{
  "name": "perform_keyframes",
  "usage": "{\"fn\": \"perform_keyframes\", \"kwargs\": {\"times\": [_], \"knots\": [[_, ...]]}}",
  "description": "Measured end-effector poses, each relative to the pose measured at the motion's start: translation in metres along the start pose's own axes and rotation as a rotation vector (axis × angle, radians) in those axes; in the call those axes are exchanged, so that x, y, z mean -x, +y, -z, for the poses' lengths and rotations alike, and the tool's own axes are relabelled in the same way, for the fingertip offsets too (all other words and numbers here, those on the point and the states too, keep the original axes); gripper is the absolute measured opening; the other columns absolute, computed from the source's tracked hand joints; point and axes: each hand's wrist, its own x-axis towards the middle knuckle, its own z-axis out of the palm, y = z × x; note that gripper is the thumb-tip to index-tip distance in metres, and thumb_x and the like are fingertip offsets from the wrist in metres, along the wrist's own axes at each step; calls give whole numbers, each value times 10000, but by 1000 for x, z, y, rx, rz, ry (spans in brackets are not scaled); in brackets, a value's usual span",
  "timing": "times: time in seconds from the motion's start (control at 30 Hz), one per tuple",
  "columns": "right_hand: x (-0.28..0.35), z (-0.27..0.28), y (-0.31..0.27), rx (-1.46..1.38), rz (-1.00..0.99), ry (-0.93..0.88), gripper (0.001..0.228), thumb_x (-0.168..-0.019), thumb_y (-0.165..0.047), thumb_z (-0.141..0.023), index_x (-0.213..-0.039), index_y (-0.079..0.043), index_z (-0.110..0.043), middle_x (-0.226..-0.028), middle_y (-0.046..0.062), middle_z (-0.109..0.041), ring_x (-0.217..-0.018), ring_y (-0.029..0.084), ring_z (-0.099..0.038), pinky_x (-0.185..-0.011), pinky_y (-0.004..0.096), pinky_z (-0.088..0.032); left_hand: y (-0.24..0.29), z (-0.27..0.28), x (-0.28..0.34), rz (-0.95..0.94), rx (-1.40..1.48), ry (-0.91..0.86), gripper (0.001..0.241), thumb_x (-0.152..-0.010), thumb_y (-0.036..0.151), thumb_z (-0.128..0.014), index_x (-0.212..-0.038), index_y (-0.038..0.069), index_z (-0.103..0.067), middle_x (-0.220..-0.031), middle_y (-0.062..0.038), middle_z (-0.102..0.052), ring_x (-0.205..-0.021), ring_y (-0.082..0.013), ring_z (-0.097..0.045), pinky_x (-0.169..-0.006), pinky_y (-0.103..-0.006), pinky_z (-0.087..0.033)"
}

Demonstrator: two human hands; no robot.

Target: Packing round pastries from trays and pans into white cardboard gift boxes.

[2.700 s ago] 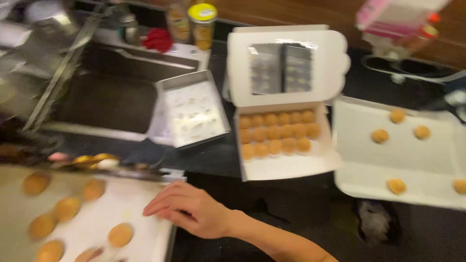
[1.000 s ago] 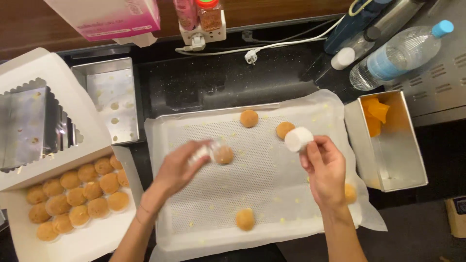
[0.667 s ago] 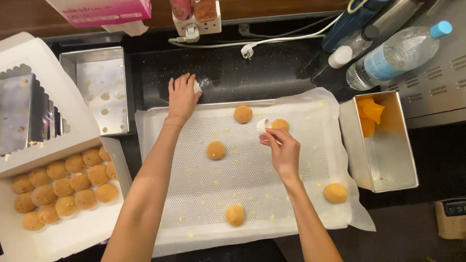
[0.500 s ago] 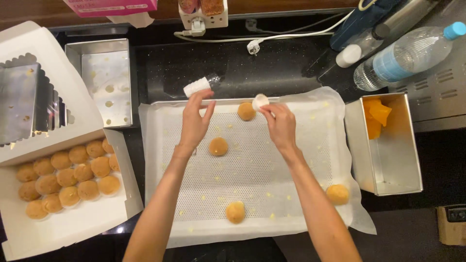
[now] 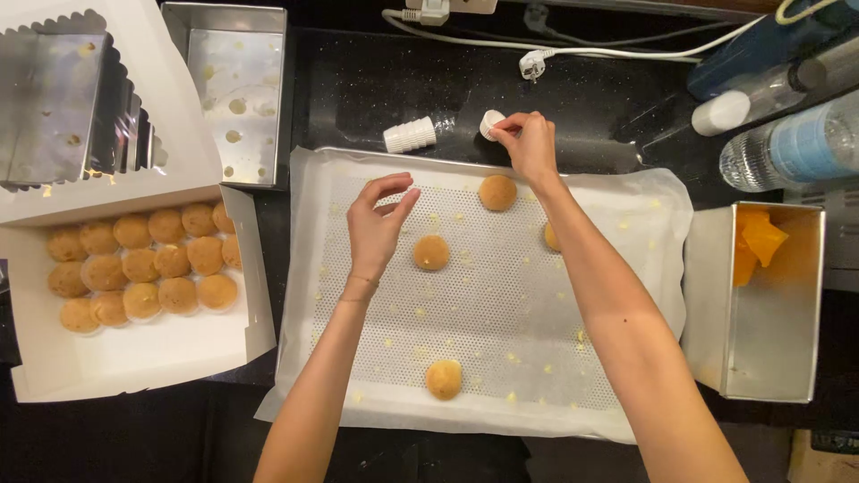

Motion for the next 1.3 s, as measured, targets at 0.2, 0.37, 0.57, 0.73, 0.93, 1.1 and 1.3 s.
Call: {"fn": "perform_keyframes", "kwargs": {"times": [0.2, 0.37, 0.57, 0.73, 0.93, 1.1, 1.3], "knots": [[8, 10, -18, -123, -210, -25, 140, -784, -81, -895, -850, -7, -797, -782, 92, -769, -671, 104, -669, -627, 276, -542, -28, -62, -34, 49, 90, -143, 330, -883, 155, -815, -1157, 4, -709, -1135, -120, -755, -1052, -181, -739, -878, -293, -644], [18, 9, 4, -273, -283, -91, 132, -808, -70, -873, -888, -6, -790, -825, 59, -775, -700, 74, -669, -647, 245, -550, -65, -130, -67, 61, 139, -223, 472, -966, 257, -691, -1326, -25, -572, -1259, -155, -691, -1132, -227, -720, -918, -324, -606], [19, -2, 21, -520, -303, -218, 89, -899, -27, -788, -979, 5, -766, -937, 73, -770, -838, 101, -717, -771, 240, -581, -105, -161, -92, 23, -84, -134, 519, -1038, 436, -531, -1290, 0, -656, -1269, -197, -699, -1148, -317, -702, -992, -375, -538], [13, 15, 10, -615, -392, -186, 94, -937, -39, -761, -1011, 15, -742, -964, 79, -773, -869, 110, -736, -810, 226, -586, -76, -164, -105, 91, -44, -158, 505, -1019, 462, -534, -1140, 18, -741, -1046, -170, -790, -1010, -297, -755, -916, -365, -565], [12, 26, 10, -630, -310, -181, 95, -988, -30, -730, -1052, -3, -667, -982, 55, -757, -879, 78, -710, -776, 200, -553, -110, -182, -132, 134, 58, -183, 405, -957, 380, -639, -1094, 11, -731, -921, -153, -800, -788, -234, -800, -700, -357, -652], [28, 81, -71, -383, -182, 38, 137, -1002, -48, -753, -1044, 8, -634, -998, 86, -721, -751, 119, -619, -656, 273, -490, -115, -178, -139, -329, -503, 92, 299, -975, 354, -653, -1032, 84, -769, -1001, -128, -792, -907, -285, -728, -732, -406, -595], [90, 118, -116, 167, 379, -157, 161, -896, -25, -772, -1018, 1, -670, -1066, 135, -728, -1019, 291, -707, -869, 395, -577, 29, -106, -65, 170, 84, -480, 366, -962, 348, -671, -1107, 13, -697, -1025, -111, -757, -840, -161, -757, -680, -296, -635]]}}
